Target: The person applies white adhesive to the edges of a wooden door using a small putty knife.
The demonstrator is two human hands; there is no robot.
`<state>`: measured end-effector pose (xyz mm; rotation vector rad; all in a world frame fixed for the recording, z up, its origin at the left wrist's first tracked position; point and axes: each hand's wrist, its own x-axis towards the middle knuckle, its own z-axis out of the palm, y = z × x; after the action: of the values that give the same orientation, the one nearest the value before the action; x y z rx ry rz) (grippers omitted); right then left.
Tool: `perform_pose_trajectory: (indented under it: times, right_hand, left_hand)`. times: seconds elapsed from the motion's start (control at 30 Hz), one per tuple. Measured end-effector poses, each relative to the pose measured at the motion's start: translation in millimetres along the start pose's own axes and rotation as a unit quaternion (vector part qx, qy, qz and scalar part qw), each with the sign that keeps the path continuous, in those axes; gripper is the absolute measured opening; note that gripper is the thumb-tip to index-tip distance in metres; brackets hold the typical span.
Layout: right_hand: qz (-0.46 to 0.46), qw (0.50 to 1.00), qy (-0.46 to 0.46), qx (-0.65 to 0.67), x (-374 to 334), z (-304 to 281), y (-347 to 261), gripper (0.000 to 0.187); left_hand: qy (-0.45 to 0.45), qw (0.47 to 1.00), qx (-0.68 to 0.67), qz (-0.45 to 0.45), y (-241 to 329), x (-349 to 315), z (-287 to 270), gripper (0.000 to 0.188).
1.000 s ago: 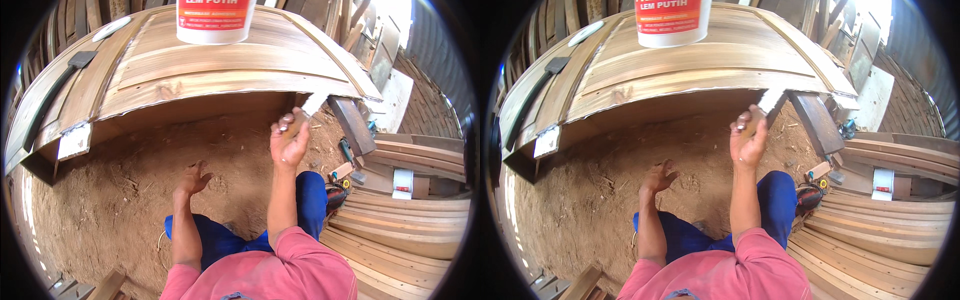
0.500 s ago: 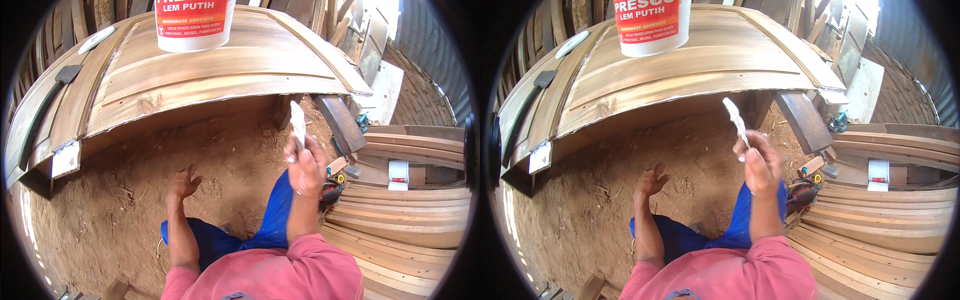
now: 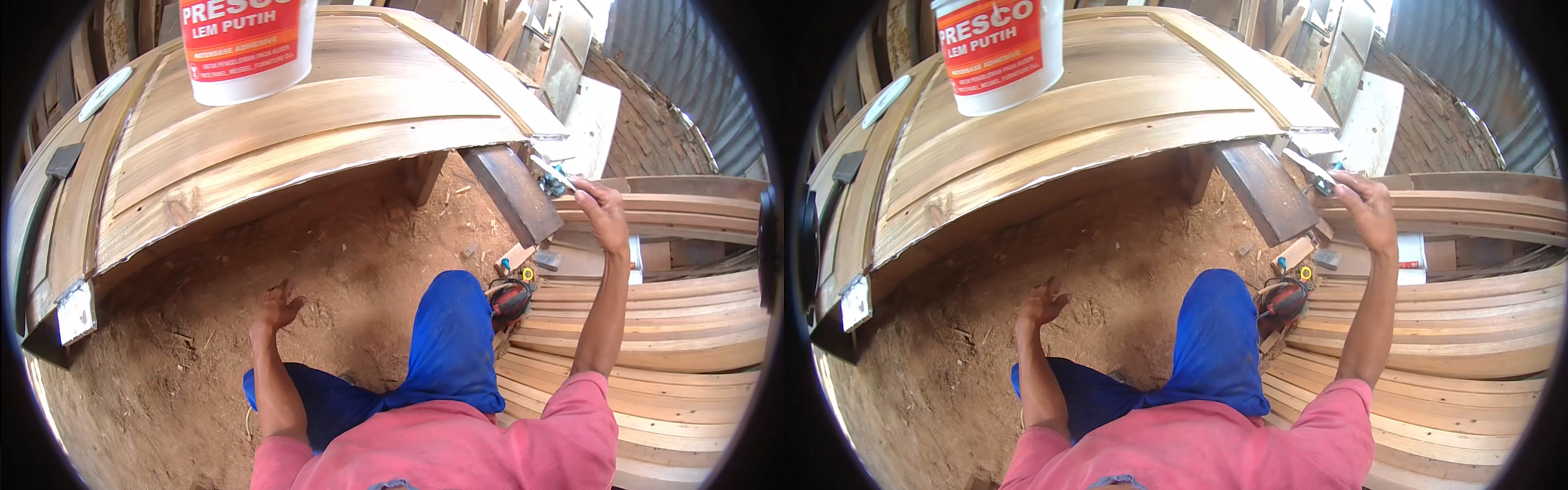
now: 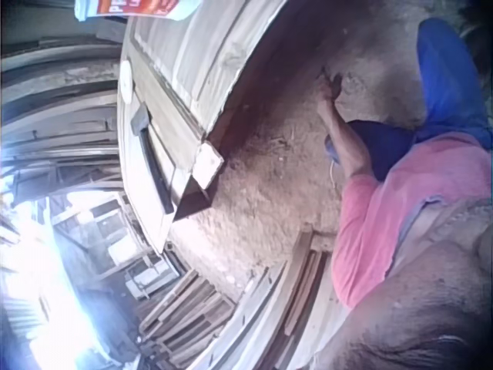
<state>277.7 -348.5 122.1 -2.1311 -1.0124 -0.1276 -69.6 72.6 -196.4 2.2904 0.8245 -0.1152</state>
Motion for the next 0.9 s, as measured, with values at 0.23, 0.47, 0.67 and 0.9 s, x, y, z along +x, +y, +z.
perform_pose_trajectory:
  times: [0.23,0.47,0.67,0.9]
  right_hand:
    - [0.029,0.998,-0.010,0.060,30.2,17.8,27.9,0.030]
    - [-0.026,0.998,-0.052,0.009,32.4,44.7,-25.4,0.037]
    - [-0.079,0.981,0.170,0.051,-34.6,42.9,-65.6,0.040]
    - [-0.286,0.945,-0.084,0.136,-47.5,245.2,-213.5,0.028]
  left_hand:
    - [-0.020,1.000,0.011,-0.011,6.9,9.8,11.4,0.059]
    - [-0.002,0.996,0.079,-0.037,-15.5,-0.6,9.8,0.069]
    - [-0.027,0.997,0.063,-0.038,12.0,-0.3,1.2,0.067]
    - [0.035,0.999,-0.022,0.017,20.4,-36.0,-23.3,0.062]
